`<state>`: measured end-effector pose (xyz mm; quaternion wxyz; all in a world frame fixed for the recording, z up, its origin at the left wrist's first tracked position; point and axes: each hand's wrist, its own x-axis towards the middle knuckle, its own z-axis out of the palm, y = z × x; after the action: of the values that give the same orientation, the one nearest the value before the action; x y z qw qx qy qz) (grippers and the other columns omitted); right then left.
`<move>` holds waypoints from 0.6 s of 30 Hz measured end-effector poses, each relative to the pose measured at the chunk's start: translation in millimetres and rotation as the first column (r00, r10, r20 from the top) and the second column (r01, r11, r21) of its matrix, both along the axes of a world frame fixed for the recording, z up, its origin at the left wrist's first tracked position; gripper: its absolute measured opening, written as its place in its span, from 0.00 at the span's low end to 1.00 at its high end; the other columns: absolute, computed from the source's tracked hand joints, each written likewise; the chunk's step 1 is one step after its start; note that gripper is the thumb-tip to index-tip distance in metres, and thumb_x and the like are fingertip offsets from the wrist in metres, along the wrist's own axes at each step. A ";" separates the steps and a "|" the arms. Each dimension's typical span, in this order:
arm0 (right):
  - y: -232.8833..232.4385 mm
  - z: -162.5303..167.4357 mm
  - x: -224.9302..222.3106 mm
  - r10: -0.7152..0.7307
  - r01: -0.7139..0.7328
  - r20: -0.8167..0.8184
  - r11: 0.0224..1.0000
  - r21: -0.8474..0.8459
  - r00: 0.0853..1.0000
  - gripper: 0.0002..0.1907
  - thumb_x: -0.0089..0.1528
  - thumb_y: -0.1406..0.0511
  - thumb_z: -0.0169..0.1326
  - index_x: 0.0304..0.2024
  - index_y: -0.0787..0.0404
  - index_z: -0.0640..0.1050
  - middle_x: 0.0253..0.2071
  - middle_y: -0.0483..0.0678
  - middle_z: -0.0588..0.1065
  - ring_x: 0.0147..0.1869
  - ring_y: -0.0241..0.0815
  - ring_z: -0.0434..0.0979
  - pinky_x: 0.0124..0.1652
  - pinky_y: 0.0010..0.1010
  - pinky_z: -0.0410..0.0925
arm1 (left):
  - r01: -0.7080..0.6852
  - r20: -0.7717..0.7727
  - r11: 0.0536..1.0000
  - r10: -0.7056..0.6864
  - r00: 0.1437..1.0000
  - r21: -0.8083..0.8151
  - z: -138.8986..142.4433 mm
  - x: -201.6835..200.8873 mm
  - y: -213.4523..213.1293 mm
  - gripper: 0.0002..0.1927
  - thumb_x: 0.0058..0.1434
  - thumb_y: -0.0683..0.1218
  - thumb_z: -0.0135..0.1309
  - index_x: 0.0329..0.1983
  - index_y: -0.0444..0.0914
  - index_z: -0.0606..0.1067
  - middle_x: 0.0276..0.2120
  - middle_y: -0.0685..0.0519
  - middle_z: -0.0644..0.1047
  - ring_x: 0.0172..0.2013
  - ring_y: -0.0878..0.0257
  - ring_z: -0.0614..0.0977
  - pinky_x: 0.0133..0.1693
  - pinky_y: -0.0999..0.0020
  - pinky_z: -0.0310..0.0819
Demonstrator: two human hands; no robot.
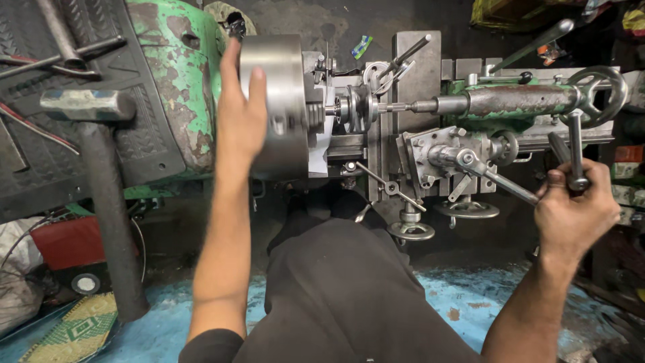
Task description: The person operates a metal lathe, using a T-handle wrench to tighten the chuck and adjusting the tailstock and tool post. They repeatedly rotate the chuck by hand and make small adjustments to the machine components.
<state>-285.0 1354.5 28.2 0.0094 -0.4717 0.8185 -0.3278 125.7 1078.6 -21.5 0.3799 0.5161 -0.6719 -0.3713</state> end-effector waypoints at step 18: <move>-0.2 5.0 6.0 -0.028 0.030 -0.058 0.999 0.037 0.998 0.07 0.68 0.82 0.58 0.43 0.70 0.75 0.32 0.51 0.77 0.34 0.39 0.81 0.34 0.27 0.69 | -0.192 -0.065 0.981 0.193 0.979 0.018 -147.8 45.1 189.7 0.10 0.64 0.33 0.50 0.45 0.32 0.78 0.49 0.45 0.79 0.53 0.52 0.81 0.56 0.61 0.73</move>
<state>-279.0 1354.3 33.2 -0.0098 -0.4687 0.8313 -0.2986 170.7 1268.2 -169.3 0.4333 0.5683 -0.6036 -0.3535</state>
